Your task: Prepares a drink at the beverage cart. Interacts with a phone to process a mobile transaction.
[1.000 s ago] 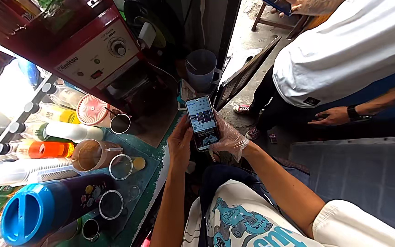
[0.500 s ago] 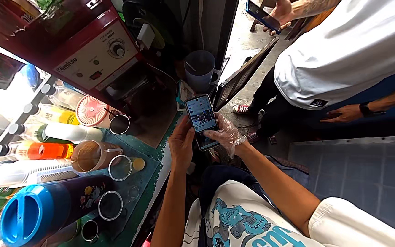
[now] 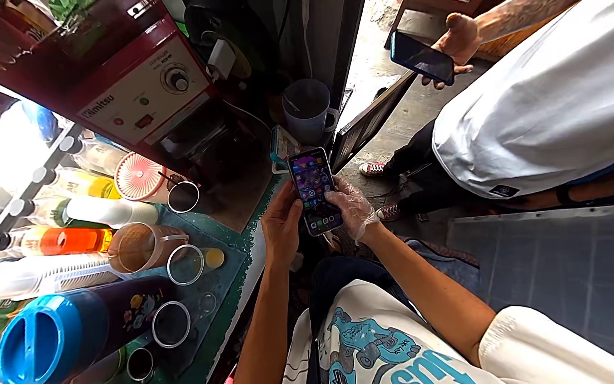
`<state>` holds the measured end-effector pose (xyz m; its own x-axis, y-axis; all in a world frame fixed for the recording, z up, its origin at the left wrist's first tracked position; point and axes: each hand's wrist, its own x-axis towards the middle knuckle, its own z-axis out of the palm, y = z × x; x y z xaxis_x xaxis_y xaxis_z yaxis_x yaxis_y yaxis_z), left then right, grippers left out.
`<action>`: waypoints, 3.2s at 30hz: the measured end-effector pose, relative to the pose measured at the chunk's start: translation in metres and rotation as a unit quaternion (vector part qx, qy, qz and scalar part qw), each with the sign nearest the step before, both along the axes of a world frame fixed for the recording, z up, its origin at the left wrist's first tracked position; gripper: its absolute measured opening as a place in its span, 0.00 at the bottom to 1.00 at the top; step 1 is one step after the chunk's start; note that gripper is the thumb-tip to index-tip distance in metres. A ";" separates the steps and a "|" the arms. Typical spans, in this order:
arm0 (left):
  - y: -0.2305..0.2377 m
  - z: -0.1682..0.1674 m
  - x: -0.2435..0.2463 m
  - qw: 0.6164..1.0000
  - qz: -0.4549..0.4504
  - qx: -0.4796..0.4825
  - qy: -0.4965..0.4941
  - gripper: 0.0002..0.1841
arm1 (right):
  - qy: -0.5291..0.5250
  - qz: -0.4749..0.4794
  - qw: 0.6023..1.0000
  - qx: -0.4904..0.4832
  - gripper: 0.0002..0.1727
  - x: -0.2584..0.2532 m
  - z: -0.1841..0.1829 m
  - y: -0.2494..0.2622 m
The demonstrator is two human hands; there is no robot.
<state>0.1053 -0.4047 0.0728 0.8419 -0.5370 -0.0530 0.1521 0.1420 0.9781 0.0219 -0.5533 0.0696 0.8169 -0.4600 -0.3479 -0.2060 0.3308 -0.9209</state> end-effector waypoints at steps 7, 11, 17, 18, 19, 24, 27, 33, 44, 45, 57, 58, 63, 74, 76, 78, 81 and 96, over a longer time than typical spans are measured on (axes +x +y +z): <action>-0.002 0.001 0.000 1.000 -0.002 0.003 -0.002 0.25 | 0.003 -0.018 1.000 -0.024 0.23 0.000 -0.003 0.000; -0.002 0.000 0.000 1.000 -0.001 0.007 -0.009 0.25 | -0.007 -0.016 1.000 -0.018 0.23 -0.001 -0.003 -0.001; -0.005 0.000 0.000 1.000 -0.007 0.003 -0.012 0.24 | -0.015 -0.022 0.999 -0.041 0.29 0.003 -0.008 0.001; -0.006 0.000 0.000 1.000 -0.010 0.002 -0.013 0.24 | -0.013 -0.031 0.999 -0.041 0.29 0.003 -0.009 0.002; -0.007 0.000 0.000 1.000 -0.013 0.002 -0.015 0.24 | -0.007 -0.042 0.998 -0.040 0.28 0.004 -0.009 0.002; -0.013 0.001 0.000 1.000 -0.013 0.005 -0.020 0.25 | -0.009 -0.054 0.998 -0.017 0.20 0.001 -0.001 -0.004; -0.018 0.004 0.002 1.000 -0.015 0.001 -0.015 0.25 | -0.038 -0.051 0.998 0.013 0.23 -0.005 0.007 -0.012; -0.032 0.012 0.001 0.997 -0.062 -0.026 -0.025 0.24 | -0.051 -0.064 0.996 0.027 0.26 -0.028 0.023 -0.025; -0.065 0.014 -0.007 0.992 -0.120 -0.033 -0.003 0.25 | -0.030 -0.119 0.992 -0.012 0.29 -0.053 0.028 -0.045; -0.067 0.014 -0.008 0.992 -0.122 -0.031 0.000 0.25 | -0.024 -0.121 0.992 -0.017 0.28 -0.055 0.028 -0.047; -0.079 0.008 -0.011 0.992 -0.129 -0.014 0.001 0.25 | 0.082 -0.103 0.989 -0.065 0.15 -0.058 0.025 -0.068; -0.079 0.008 -0.011 0.992 -0.128 -0.011 -0.001 0.25 | 0.089 -0.100 0.989 -0.066 0.14 -0.056 0.027 -0.069; -0.078 0.006 -0.008 0.991 -0.130 -0.012 -0.008 0.25 | 0.138 -0.096 0.983 -0.074 0.16 -0.049 0.030 -0.073; -0.076 0.008 -0.005 0.992 -0.128 -0.015 -0.011 0.24 | 0.129 -0.086 0.983 -0.102 0.18 -0.041 0.031 -0.078; -0.076 0.008 -0.004 0.992 -0.128 -0.017 -0.011 0.24 | 0.127 -0.085 0.983 -0.101 0.17 -0.041 0.031 -0.077; -0.077 0.007 -0.003 0.992 -0.126 -0.022 -0.010 0.24 | 0.126 -0.088 0.983 -0.101 0.15 -0.040 0.031 -0.076; -0.077 0.007 -0.003 0.992 -0.127 -0.023 -0.008 0.25 | 0.122 -0.088 0.983 -0.106 0.12 -0.040 0.032 -0.075; -0.133 0.019 0.001 0.993 -0.081 -0.076 0.031 0.26 | -0.096 -0.049 0.994 0.009 0.34 -0.057 0.032 -0.098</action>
<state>0.1065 -0.5374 0.0922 0.7418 -0.6705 -0.0102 0.2451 0.2570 0.9348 -0.0346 -0.6517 0.1013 0.8204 -0.5363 -0.1984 0.0075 0.3569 -0.9341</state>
